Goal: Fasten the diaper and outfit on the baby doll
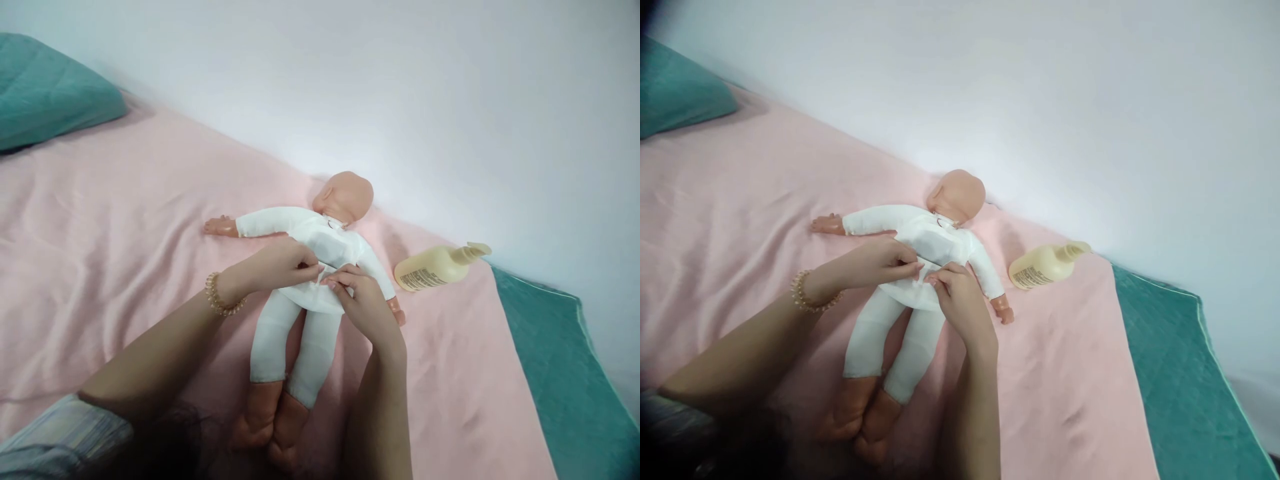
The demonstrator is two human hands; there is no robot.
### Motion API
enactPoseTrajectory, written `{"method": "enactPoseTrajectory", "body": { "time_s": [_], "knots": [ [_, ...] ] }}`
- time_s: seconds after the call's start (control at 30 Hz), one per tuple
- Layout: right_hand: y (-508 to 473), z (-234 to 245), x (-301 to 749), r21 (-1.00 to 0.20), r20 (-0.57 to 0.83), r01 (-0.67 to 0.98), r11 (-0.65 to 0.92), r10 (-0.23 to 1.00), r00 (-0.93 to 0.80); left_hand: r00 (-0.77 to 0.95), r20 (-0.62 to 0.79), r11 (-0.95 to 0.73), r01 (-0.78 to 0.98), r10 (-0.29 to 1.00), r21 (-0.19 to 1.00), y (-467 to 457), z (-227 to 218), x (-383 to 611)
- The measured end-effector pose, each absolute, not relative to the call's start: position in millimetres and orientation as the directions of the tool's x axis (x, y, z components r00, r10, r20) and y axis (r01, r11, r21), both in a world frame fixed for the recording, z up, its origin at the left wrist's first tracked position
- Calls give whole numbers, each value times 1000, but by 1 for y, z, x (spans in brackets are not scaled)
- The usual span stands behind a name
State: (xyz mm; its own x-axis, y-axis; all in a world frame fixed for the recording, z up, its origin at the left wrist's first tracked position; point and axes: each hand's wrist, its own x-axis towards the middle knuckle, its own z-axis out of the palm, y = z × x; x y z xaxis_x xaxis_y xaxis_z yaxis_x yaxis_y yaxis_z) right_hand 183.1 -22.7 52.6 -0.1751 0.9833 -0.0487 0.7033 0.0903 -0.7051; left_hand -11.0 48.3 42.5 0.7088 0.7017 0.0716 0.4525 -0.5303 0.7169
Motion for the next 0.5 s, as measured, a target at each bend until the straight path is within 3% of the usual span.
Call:
{"method": "enactPoseTrajectory", "body": {
  "time_s": [0.13, 0.37, 0.5],
  "knots": [
    [-21, 50, 184, -708, -14, 701, 85, 991, -134, 689, 112, -556, 465, 716, 689, 50, 39, -10],
    [-17, 44, 179, -717, -56, 695, 61, 988, -145, 686, 63, -517, 481, 725, 708, 52, 30, -8],
    [-17, 45, 182, -736, -13, 672, 77, 992, -127, 648, 156, -518, 416, 745, 747, 56, 27, -8]
  ]
}}
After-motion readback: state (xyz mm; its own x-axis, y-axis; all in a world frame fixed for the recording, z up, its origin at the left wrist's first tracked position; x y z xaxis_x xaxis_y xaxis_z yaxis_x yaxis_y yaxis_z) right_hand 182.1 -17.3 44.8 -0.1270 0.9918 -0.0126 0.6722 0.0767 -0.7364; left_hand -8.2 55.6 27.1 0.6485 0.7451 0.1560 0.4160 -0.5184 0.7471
